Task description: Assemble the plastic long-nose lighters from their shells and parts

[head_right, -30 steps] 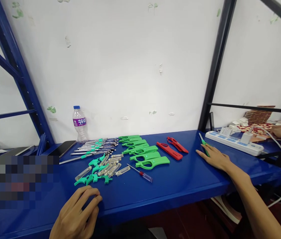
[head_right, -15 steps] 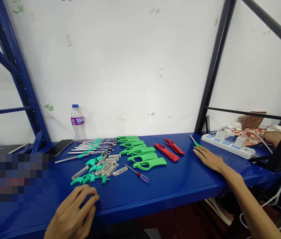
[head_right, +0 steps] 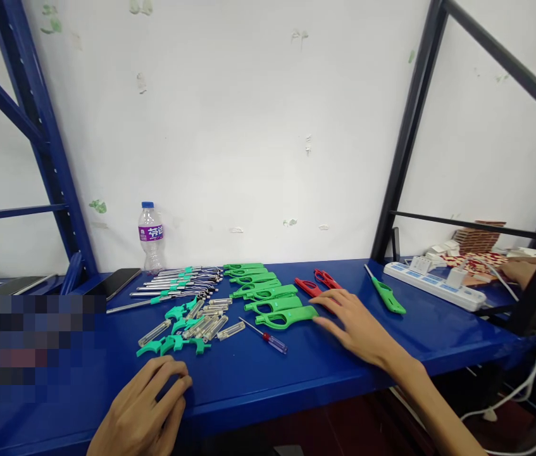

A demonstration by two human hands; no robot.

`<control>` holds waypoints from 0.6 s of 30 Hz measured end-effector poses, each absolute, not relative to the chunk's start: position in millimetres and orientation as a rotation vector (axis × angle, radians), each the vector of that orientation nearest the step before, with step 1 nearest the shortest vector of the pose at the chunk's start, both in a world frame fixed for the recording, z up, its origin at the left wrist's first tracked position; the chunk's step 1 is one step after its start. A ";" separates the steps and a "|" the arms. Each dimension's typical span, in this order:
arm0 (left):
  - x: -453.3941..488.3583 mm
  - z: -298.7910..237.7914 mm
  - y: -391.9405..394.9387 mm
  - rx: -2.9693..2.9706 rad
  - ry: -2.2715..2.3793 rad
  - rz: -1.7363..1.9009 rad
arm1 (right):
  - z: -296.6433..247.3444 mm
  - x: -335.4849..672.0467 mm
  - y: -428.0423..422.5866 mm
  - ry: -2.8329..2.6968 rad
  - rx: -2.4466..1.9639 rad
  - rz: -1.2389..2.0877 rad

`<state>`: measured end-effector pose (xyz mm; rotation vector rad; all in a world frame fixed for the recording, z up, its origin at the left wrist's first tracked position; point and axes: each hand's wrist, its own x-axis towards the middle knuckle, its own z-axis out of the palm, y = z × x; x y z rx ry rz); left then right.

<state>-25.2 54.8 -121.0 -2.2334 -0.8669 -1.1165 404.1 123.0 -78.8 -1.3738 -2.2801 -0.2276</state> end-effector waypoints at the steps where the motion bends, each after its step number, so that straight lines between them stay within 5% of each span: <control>1: -25.5 -121.2 54.6 -2.236 -0.872 -1.113 | -75.3 388.9 123.4 -2.339 -1.334 -0.192; 18: -23.5 -121.2 52.4 -2.213 -0.865 -1.097 | -88.9 387.6 125.5 -2.275 -1.331 0.042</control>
